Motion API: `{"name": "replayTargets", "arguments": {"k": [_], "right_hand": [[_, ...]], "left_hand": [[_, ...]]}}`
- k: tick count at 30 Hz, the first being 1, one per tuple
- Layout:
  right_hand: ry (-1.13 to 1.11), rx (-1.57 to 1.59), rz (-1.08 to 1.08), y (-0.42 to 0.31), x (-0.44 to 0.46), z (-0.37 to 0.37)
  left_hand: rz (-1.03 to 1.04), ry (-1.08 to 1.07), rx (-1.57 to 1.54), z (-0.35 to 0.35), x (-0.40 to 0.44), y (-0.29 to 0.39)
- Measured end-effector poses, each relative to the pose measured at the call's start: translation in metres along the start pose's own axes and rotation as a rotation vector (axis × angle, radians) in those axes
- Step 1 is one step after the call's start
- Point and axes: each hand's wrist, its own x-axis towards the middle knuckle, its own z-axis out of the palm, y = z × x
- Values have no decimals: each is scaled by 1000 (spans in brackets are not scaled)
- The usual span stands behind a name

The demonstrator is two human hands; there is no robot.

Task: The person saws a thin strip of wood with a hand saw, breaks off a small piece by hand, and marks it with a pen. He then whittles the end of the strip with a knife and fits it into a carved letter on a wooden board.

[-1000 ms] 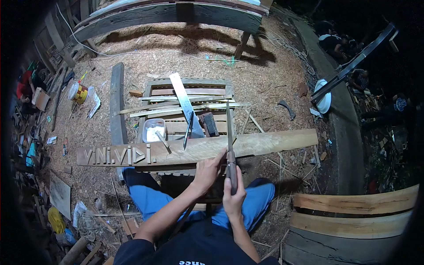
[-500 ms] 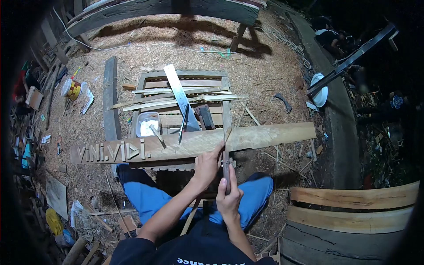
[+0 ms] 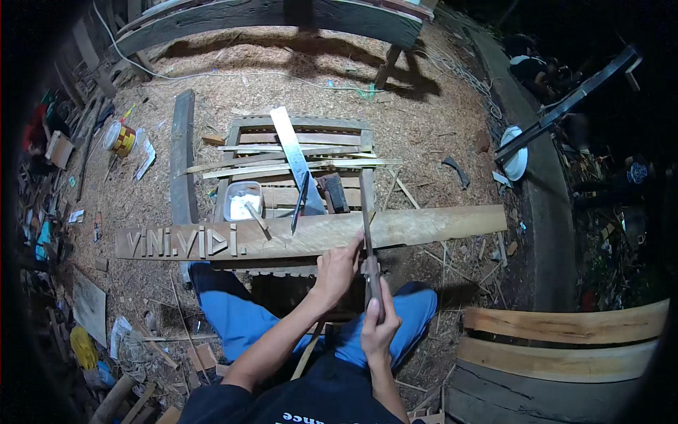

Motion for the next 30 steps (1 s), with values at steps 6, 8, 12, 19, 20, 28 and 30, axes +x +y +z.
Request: {"name": "replayTargets", "arguments": {"k": [6, 8, 12, 19, 20, 28, 30], "right_hand": [[6, -31, -20, 8, -9, 3], [23, -54, -51, 14, -9, 5], [30, 19, 3, 3, 17, 17], [17, -22, -29, 2, 11, 14], [11, 5, -11, 3, 0, 9], [39, -31, -37, 14, -4, 9], [7, 74, 82, 10, -11, 2]], "left_hand": [[19, -2, 46, 1, -6, -2], [45, -2, 41, 4, -2, -5], [33, -70, 43, 5, -5, -9], [11, -46, 44, 2, -3, -5], [34, -31, 55, 4, -4, -7], [53, -3, 100, 1, -9, -5], [65, 15, 123, 4, -5, -2]]}}
